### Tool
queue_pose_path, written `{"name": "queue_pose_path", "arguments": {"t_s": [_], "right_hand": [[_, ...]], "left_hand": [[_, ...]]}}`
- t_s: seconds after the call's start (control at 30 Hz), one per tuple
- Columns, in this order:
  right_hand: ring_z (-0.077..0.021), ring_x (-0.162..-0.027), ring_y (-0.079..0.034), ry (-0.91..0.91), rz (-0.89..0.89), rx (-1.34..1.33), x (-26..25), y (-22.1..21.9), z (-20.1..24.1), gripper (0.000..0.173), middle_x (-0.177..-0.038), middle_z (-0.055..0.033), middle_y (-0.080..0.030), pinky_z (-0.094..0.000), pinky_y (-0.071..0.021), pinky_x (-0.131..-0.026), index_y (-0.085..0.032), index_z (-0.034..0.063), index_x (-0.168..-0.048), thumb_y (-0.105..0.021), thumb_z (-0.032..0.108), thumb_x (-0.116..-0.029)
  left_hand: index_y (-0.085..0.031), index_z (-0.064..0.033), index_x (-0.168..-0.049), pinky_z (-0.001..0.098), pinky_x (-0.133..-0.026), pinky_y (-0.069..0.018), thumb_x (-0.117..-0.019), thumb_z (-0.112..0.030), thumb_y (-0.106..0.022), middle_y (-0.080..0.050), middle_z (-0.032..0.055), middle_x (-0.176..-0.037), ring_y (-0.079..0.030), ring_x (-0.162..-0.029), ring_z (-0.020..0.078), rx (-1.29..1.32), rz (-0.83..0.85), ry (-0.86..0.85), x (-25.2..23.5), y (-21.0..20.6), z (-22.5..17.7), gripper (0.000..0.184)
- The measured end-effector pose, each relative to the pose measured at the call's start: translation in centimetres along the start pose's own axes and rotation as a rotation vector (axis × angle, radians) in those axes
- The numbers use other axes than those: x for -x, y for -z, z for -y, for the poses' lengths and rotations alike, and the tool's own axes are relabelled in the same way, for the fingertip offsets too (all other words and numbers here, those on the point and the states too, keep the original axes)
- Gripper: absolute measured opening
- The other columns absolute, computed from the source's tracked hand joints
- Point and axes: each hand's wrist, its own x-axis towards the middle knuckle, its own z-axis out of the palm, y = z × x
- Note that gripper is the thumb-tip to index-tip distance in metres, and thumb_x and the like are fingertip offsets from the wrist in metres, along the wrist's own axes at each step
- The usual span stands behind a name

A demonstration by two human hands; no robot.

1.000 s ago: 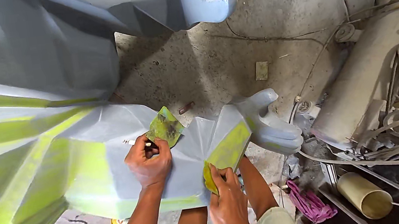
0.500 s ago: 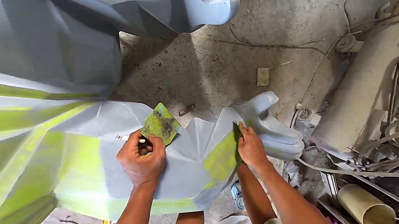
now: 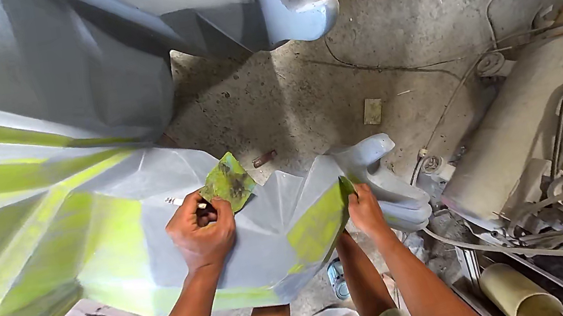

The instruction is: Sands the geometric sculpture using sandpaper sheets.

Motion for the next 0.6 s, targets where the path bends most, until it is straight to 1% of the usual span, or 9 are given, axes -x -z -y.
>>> {"name": "queue_pose_path", "arguments": {"t_s": [0.07,0.1,0.2,0.3,0.4,0.5,0.6], "right_hand": [[-0.0338,-0.124,-0.059,-0.089,-0.02,-0.012,-0.3,-0.7,1.5,0.038,-0.137,-0.0165,-0.059,-0.0573,-0.0493,-0.102,-0.064,0.0114,-0.138,-0.044,0.019,-0.107],[-0.0336,-0.121,-0.06,-0.103,-0.031,-0.014,0.1,-1.1,2.3,0.037,-0.133,-0.0166,-0.061,-0.0573,-0.0504,-0.1,-0.065,0.0116,-0.136,-0.045,0.02,-0.1065],[-0.0294,-0.114,-0.062,-0.072,-0.02,0.006,2.7,-2.4,3.4,0.041,-0.126,-0.0136,-0.062,-0.0545,-0.0534,-0.093,-0.064,0.0155,-0.14,-0.045,0.02,-0.1039],[-0.0261,-0.112,-0.063,-0.043,-0.011,0.004,5.0,-3.2,5.1,0.045,-0.125,-0.0109,-0.063,-0.0503,-0.055,-0.093,-0.061,0.0164,-0.144,-0.05,0.019,-0.1008],[-0.0228,-0.116,-0.061,-0.041,0.078,0.06,6.8,-3.3,6.8,0.049,-0.131,-0.007,-0.06,-0.0473,-0.0553,-0.093,-0.056,0.0203,-0.149,-0.051,0.022,-0.1002],[-0.0189,-0.117,-0.061,0.035,0.111,0.095,8.0,-3.4,7.3,0.051,-0.13,-0.0035,-0.061,-0.0422,-0.0563,-0.092,-0.058,0.0247,-0.147,-0.053,0.022,-0.0964],[-0.0144,-0.116,-0.061,0.155,0.227,0.075,7.9,-1.6,6.7,0.049,-0.128,0.0007,-0.063,-0.0392,-0.0548,-0.096,-0.061,0.0306,-0.145,-0.052,0.022,-0.0971]], "left_hand": [[-0.067,-0.0027,-0.1,0.0167,-0.052,-0.045,-0.0937,-0.019,-0.059,-0.062,-0.0004,-0.077,-0.054,-0.059,-0.001,0.011,0.005,-0.002,0.0,-0.1,-0.1,0.019],[-0.067,-0.0028,-0.1,0.0165,-0.052,-0.0455,-0.0935,-0.019,-0.059,-0.062,-0.0007,-0.078,-0.055,-0.06,-0.0013,0.013,0.007,-0.003,-0.1,-0.1,-0.1,0.019],[-0.066,-0.0027,-0.1,0.0168,-0.053,-0.0465,-0.0947,-0.018,-0.06,-0.063,-0.0001,-0.078,-0.055,-0.06,-0.0008,0.009,0.017,-0.003,0.3,0.1,0.0,0.018],[-0.067,-0.0018,-0.099,0.0165,-0.052,-0.0446,-0.0942,-0.017,-0.059,-0.062,0.0001,-0.077,-0.054,-0.06,-0.001,0.011,0.003,-0.019,0.0,0.0,0.1,0.018],[-0.066,-0.0018,-0.099,0.0166,-0.052,-0.0443,-0.0941,-0.017,-0.059,-0.062,0.0003,-0.077,-0.054,-0.06,-0.0007,0.012,-0.001,-0.02,0.1,-0.1,0.1,0.017],[-0.067,-0.0017,-0.101,0.0169,-0.053,-0.0453,-0.0947,-0.017,-0.059,-0.062,0.0006,-0.078,-0.055,-0.061,-0.0004,0.011,-0.005,-0.028,-0.1,-0.2,0.2,0.018],[-0.067,-0.0006,-0.102,0.0183,-0.053,-0.0466,-0.0941,-0.018,-0.059,-0.063,0.0015,-0.079,-0.056,-0.06,0.0005,0.015,0.003,-0.03,-0.1,-0.1,0.2,0.02]]}}
